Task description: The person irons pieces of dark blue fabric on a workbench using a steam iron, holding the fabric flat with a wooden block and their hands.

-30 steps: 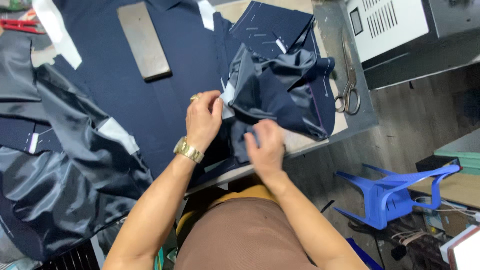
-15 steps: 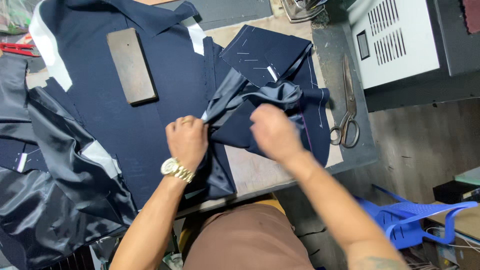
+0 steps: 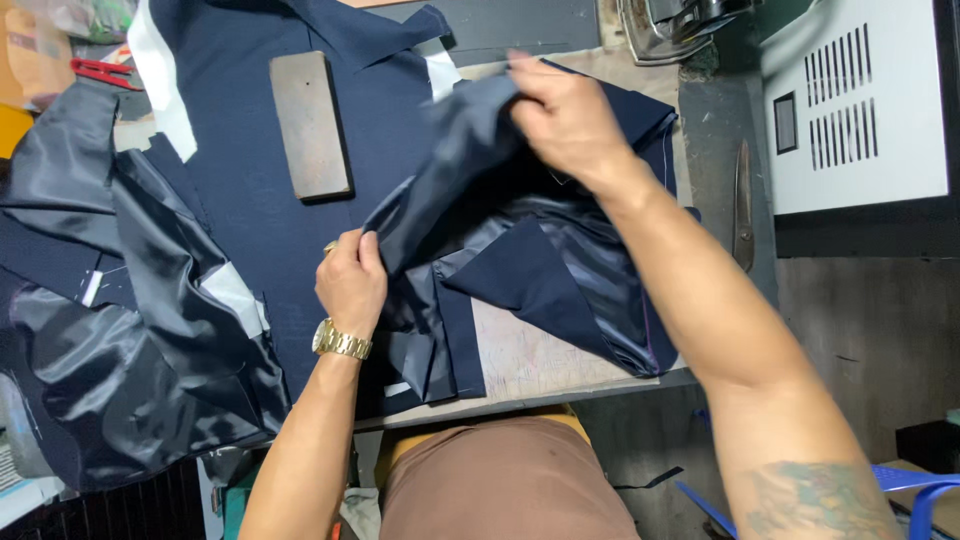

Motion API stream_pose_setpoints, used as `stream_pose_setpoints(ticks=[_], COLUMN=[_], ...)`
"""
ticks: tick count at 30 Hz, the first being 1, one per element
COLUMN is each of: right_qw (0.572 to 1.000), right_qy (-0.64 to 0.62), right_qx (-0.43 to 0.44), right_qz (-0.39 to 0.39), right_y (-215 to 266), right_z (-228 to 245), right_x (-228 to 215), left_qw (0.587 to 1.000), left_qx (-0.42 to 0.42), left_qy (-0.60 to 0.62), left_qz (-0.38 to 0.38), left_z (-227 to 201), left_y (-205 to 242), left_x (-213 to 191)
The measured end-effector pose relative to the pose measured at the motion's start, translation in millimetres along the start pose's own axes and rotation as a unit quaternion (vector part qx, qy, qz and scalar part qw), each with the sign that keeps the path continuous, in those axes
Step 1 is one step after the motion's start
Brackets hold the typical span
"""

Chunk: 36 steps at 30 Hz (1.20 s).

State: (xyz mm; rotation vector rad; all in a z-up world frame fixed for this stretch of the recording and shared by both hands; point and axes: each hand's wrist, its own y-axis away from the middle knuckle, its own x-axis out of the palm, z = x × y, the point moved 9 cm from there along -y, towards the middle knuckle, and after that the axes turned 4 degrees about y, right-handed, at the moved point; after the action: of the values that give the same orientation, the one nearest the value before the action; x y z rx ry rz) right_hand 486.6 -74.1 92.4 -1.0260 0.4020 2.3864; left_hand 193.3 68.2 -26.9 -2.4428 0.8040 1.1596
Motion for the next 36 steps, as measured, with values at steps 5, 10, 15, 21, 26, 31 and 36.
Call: stream_pose_setpoints(ticks=[5,10,15,21,26,31,36], right_qw=[0.991,0.982,0.970,0.962,0.965,0.969,0.976], right_qy=[-0.052,0.100,0.086,0.058,0.108,0.091,0.062], right_qx=[-0.100,0.022,0.186,0.213,0.012,-0.041,-0.130], right_qz=[-0.070,-0.158,-0.130,-0.157,-0.237,-0.224,-0.165], right_y=[27,118,171,190,186,192,117], right_z=[32,-57,-72,-80,-3,-6,31], right_x=[25,70,89,109,101,108,144], left_qw=[0.996,0.965,0.954,0.967,0.960,0.983,0.992], left_qx=[-0.038,0.204,0.260,0.221,0.239,0.148,0.050], left_qy=[0.001,-0.058,-0.145,-0.117,-0.044,-0.104,-0.076], left_qz=[-0.084,-0.156,0.023,0.042,0.137,-0.041,-0.083], left_z=[38,-18,-45,-46,-65,11,39], left_y=[4,29,63,50,64,38,-15], left_x=[-21,-55,-12,2,39,-8,-22])
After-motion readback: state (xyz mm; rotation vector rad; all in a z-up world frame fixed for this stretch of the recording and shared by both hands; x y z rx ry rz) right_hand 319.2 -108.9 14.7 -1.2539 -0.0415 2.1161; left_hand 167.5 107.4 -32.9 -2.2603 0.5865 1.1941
